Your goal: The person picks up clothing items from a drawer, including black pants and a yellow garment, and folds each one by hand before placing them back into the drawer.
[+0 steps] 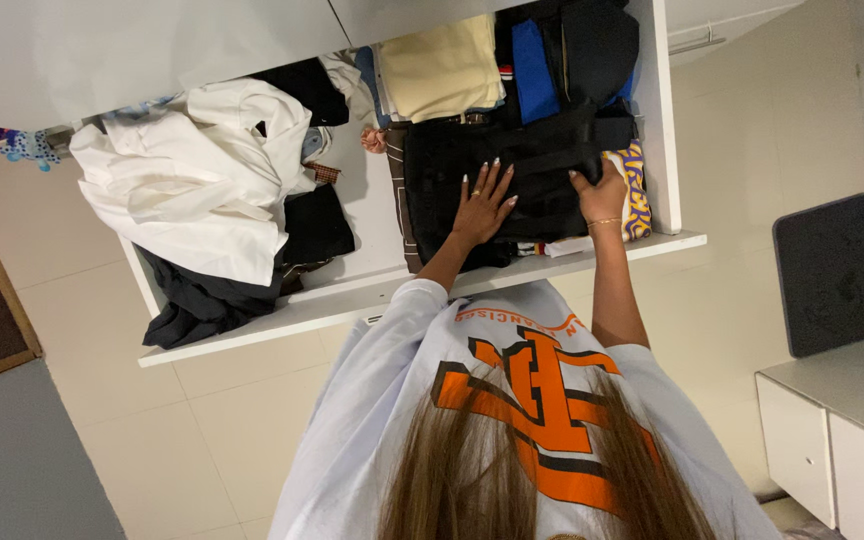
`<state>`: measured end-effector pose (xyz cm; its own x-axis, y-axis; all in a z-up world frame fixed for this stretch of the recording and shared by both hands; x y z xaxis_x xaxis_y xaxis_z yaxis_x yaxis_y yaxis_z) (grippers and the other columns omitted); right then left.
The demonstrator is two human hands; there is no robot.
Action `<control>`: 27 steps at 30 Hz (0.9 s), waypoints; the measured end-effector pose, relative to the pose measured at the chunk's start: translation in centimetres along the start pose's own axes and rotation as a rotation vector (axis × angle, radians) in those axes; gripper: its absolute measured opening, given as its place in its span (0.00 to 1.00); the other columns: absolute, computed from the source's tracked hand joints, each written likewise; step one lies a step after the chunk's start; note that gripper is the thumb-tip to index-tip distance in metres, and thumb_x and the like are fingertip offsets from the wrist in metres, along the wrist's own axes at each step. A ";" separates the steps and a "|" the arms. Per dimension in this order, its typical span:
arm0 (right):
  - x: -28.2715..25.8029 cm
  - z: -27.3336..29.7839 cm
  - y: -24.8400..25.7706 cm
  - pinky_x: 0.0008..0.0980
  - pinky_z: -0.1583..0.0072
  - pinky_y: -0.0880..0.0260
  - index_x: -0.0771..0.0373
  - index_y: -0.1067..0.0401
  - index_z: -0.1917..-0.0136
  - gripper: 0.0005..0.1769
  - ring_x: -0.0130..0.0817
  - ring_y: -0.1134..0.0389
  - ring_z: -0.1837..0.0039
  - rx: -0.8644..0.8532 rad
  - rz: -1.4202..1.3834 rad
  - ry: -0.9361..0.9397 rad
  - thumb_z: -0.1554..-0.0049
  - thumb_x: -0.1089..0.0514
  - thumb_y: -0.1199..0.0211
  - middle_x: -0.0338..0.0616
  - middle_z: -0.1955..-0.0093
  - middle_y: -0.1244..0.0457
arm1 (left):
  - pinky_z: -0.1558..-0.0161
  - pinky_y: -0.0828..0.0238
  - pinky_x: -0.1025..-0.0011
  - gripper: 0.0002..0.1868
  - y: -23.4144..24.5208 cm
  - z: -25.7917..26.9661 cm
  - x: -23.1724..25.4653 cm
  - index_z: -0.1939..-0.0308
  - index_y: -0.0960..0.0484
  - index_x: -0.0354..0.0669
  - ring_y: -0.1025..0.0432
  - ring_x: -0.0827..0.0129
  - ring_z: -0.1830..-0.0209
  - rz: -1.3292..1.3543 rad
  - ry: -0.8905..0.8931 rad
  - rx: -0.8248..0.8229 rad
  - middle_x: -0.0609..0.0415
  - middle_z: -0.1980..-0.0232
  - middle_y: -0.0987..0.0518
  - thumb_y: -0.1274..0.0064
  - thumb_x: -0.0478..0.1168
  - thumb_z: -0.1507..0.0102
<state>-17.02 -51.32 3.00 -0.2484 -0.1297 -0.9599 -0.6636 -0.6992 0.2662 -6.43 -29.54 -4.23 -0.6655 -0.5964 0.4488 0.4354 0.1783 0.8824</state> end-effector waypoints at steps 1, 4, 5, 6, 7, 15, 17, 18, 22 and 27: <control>-1.7 0.1 -0.4 0.43 0.41 0.27 0.72 0.28 0.38 0.24 0.56 0.28 0.44 0.000 0.260 0.072 0.44 0.59 0.28 0.62 0.45 0.29 | 0.23 0.68 0.43 0.35 -0.1 -0.1 0.0 0.17 0.55 0.57 0.62 0.57 0.15 0.154 -0.007 -0.003 0.51 0.15 0.55 0.70 0.60 0.26; -6.3 1.6 -4.2 0.47 0.44 0.28 0.70 0.31 0.36 0.26 0.60 0.28 0.45 -0.065 0.510 0.175 0.45 0.59 0.28 0.65 0.46 0.31 | 0.22 0.57 0.50 0.35 -0.2 -0.2 -0.5 0.19 0.48 0.53 0.53 0.56 0.16 0.655 0.065 0.100 0.49 0.15 0.48 0.66 0.62 0.26; -7.5 2.5 -6.1 0.49 0.44 0.29 0.70 0.32 0.33 0.28 0.62 0.29 0.44 -0.122 0.493 0.204 0.44 0.60 0.30 0.67 0.44 0.31 | 0.21 0.47 0.56 0.36 0.1 -0.1 -1.1 0.20 0.42 0.52 0.45 0.56 0.17 0.995 0.138 0.206 0.48 0.16 0.42 0.63 0.64 0.28; -8.0 3.4 -7.9 0.50 0.43 0.29 0.70 0.33 0.31 0.29 0.62 0.29 0.44 -0.165 0.540 0.165 0.44 0.60 0.31 0.67 0.45 0.32 | 0.21 0.47 0.56 0.36 0.5 -0.3 -1.9 0.20 0.42 0.52 0.45 0.56 0.17 0.993 0.143 0.213 0.48 0.16 0.42 0.63 0.64 0.28; -8.3 4.1 -9.5 0.51 0.42 0.29 0.69 0.34 0.30 0.31 0.63 0.29 0.44 -0.208 0.588 0.126 0.44 0.59 0.32 0.67 0.45 0.32 | 0.25 0.45 0.57 0.38 0.7 -0.5 -3.1 0.22 0.40 0.48 0.41 0.54 0.22 1.483 0.262 0.151 0.44 0.21 0.37 0.63 0.65 0.29; -6.2 9.0 -18.2 0.43 0.43 0.26 0.70 0.35 0.31 0.29 0.52 0.27 0.49 -0.738 0.396 0.041 0.43 0.59 0.37 0.58 0.49 0.30 | 0.34 0.36 0.60 0.38 3.9 3.6 -7.8 0.30 0.30 0.35 0.32 0.55 0.35 1.621 0.813 0.145 0.40 0.34 0.25 0.40 0.55 0.36; -6.0 8.6 -17.2 0.41 0.41 0.27 0.66 0.30 0.34 0.22 0.49 0.27 0.46 -0.679 0.449 0.069 0.40 0.58 0.38 0.55 0.46 0.30 | 0.40 0.29 0.62 0.36 4.2 2.8 -8.7 0.35 0.26 0.31 0.25 0.53 0.42 1.431 0.533 0.271 0.38 0.40 0.19 0.37 0.51 0.40; -5.9 8.3 -16.5 0.40 0.38 0.27 0.63 0.25 0.37 0.16 0.47 0.28 0.44 -0.619 0.503 0.095 0.37 0.58 0.39 0.53 0.43 0.30 | 0.40 0.29 0.62 0.36 3.8 2.6 -9.2 0.35 0.26 0.31 0.25 0.53 0.42 1.430 0.535 0.272 0.38 0.40 0.19 0.37 0.51 0.40; -6.0 7.4 -15.5 0.44 0.30 0.34 0.59 0.29 0.33 0.18 0.49 0.34 0.31 -0.374 0.700 0.264 0.36 0.56 0.38 0.49 0.32 0.35 | 0.42 0.28 0.63 0.36 3.3 2.2 -10.3 0.34 0.31 0.31 0.24 0.51 0.42 0.953 0.591 0.388 0.37 0.42 0.21 0.36 0.49 0.38; -4.6 8.9 -18.8 0.66 0.31 0.48 0.65 0.38 0.27 0.43 0.65 0.47 0.25 -0.525 0.950 0.735 0.52 0.47 0.32 0.62 0.22 0.52 | 0.43 0.27 0.62 0.32 3.4 2.4 -9.9 0.33 0.30 0.34 0.23 0.48 0.43 0.891 0.581 0.475 0.35 0.45 0.19 0.40 0.46 0.37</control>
<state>-9.69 -31.37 3.21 0.0868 -0.9544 -0.2856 -0.0500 -0.2905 0.9556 0.19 -21.12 -5.29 0.1927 -0.3590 0.9132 0.2560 0.9168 0.3064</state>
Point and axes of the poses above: each hand's wrist, its own z-axis away from the middle knuckle, its own y-axis out of the back of the hand, x = y × z, the point moved 3 cm from there along -z, towards the middle knuckle
